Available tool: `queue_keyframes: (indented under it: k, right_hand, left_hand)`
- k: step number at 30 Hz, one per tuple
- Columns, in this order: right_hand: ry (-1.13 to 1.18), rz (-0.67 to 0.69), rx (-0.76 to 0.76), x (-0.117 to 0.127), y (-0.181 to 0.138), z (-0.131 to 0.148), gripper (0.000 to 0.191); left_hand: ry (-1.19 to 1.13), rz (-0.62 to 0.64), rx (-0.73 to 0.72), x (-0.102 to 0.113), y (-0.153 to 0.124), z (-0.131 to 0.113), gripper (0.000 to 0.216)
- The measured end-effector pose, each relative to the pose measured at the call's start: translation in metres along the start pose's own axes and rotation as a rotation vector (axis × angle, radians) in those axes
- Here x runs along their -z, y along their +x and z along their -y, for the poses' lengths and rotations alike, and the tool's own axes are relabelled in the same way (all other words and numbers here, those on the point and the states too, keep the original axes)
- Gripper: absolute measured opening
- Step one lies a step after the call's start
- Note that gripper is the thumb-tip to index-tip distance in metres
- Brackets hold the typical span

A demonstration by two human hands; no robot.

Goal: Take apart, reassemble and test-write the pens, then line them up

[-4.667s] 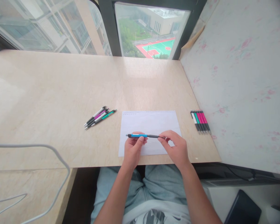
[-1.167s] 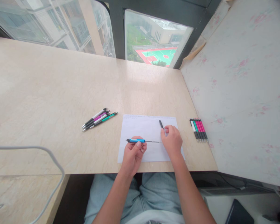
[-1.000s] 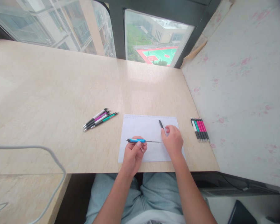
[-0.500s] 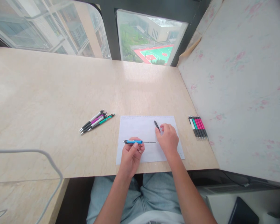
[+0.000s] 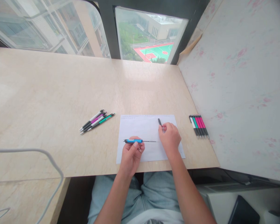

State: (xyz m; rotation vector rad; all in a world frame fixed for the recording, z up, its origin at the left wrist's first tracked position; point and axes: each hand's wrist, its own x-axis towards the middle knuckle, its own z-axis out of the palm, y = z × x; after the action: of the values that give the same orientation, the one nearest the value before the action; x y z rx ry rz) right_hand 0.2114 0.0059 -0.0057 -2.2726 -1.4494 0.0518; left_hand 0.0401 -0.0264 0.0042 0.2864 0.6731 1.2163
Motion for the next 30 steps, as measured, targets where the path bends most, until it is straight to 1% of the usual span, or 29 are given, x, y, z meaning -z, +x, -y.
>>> queue_keyframes:
  k: [10, 19, 25, 30]
  right_hand:
    - [-0.022, 0.024, -0.026, 0.003, 0.000, 0.001, 0.017]
    - [0.007, 0.023, 0.031, 0.000, 0.000, 0.000, 0.017]
    - [0.009, 0.001, -0.018, -0.001, 0.009, -0.001, 0.015]
    - [-0.021, 0.050, -0.019, 0.001, 0.019, -0.004, 0.014]
  left_hand:
    - [0.018, -0.009, 0.000, 0.001, -0.001, 0.000, 0.020]
    - [0.016, -0.016, -0.008, 0.000, 0.000, -0.001, 0.020]
    - [0.011, 0.004, -0.006, 0.003, 0.000, 0.001, 0.018]
    - [0.019, -0.002, -0.005, 0.004, 0.000, 0.001, 0.019]
